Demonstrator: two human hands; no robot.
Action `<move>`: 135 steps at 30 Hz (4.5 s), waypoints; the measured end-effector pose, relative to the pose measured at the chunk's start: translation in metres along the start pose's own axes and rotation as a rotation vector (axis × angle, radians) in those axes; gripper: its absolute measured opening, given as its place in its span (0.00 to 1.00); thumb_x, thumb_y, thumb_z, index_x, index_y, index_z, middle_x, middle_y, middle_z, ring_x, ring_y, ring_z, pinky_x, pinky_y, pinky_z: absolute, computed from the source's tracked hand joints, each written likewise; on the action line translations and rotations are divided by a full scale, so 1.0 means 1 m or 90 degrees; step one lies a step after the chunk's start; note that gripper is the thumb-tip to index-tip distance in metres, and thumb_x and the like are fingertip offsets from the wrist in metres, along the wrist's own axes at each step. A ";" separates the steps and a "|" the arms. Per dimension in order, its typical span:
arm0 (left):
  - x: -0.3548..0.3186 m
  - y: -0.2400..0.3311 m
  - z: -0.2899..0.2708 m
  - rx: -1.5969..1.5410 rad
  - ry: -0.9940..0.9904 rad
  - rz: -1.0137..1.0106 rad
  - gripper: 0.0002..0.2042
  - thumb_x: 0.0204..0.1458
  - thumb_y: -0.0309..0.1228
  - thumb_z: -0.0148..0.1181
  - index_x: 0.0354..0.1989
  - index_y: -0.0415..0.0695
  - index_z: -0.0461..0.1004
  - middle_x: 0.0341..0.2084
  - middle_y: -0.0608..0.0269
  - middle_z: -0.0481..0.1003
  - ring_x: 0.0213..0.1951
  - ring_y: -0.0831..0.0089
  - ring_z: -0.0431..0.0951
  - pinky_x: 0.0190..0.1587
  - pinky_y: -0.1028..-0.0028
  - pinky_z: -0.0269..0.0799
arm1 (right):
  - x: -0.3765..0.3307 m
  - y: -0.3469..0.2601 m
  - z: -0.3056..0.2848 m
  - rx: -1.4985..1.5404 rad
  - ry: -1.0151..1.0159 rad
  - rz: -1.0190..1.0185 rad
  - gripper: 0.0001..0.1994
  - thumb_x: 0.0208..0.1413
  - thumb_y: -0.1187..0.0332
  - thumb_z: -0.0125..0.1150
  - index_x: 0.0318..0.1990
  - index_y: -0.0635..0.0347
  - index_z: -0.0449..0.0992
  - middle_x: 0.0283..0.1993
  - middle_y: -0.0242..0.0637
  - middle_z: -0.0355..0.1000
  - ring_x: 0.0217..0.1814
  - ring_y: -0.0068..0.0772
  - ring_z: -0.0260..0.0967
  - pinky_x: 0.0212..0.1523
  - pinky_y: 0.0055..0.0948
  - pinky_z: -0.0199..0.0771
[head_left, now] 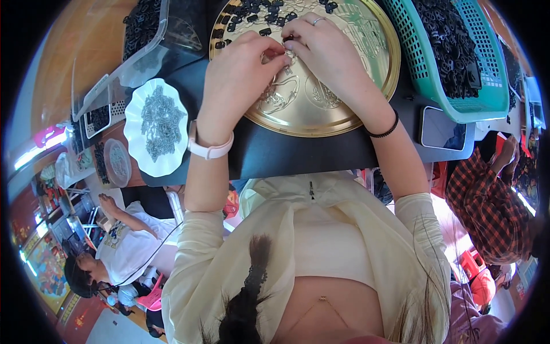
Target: The person repeatedly picks up small plastic cord lock components from a round tray and presses the pieces together by hand to assemble them.
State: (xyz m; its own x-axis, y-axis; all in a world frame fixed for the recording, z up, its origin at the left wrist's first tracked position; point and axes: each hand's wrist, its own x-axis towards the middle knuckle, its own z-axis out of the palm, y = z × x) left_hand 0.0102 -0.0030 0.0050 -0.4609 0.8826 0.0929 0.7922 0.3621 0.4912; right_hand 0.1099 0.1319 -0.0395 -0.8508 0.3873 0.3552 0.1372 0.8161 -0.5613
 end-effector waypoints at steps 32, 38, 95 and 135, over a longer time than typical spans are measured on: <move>0.011 0.012 0.011 -0.456 0.196 -0.073 0.08 0.47 0.25 0.62 0.37 0.39 0.75 0.31 0.64 0.78 0.31 0.80 0.76 0.34 0.82 0.70 | -0.001 -0.008 -0.022 0.658 -0.053 0.342 0.16 0.58 0.65 0.54 0.49 0.65 0.69 0.40 0.39 0.75 0.41 0.25 0.75 0.34 0.19 0.72; 0.011 0.010 0.012 -0.414 0.200 -0.049 0.07 0.47 0.24 0.62 0.35 0.39 0.73 0.28 0.64 0.77 0.30 0.80 0.76 0.34 0.82 0.70 | -0.003 -0.009 -0.020 0.636 -0.039 0.327 0.14 0.58 0.66 0.53 0.49 0.63 0.70 0.39 0.38 0.75 0.39 0.24 0.75 0.33 0.19 0.72; 0.023 0.005 -0.004 -0.731 0.058 -0.160 0.14 0.51 0.33 0.61 0.44 0.41 0.76 0.33 0.64 0.78 0.30 0.79 0.78 0.26 0.84 0.71 | 0.000 -0.019 -0.045 0.595 0.088 0.261 0.14 0.55 0.69 0.58 0.47 0.67 0.71 0.42 0.37 0.74 0.43 0.26 0.74 0.41 0.20 0.75; 0.014 0.012 -0.004 -0.801 0.017 -0.121 0.11 0.52 0.28 0.60 0.42 0.36 0.75 0.30 0.58 0.78 0.32 0.74 0.79 0.33 0.82 0.75 | 0.002 -0.003 -0.038 1.013 -0.246 0.288 0.21 0.58 0.64 0.54 0.59 0.57 0.64 0.48 0.34 0.71 0.48 0.26 0.70 0.48 0.28 0.75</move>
State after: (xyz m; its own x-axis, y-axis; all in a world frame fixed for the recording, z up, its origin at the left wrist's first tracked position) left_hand 0.0119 0.0126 0.0159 -0.5441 0.8369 -0.0591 -0.2053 -0.0645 0.9766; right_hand 0.1275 0.1463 -0.0089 -0.9870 0.1358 -0.0863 -0.0170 -0.6213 -0.7834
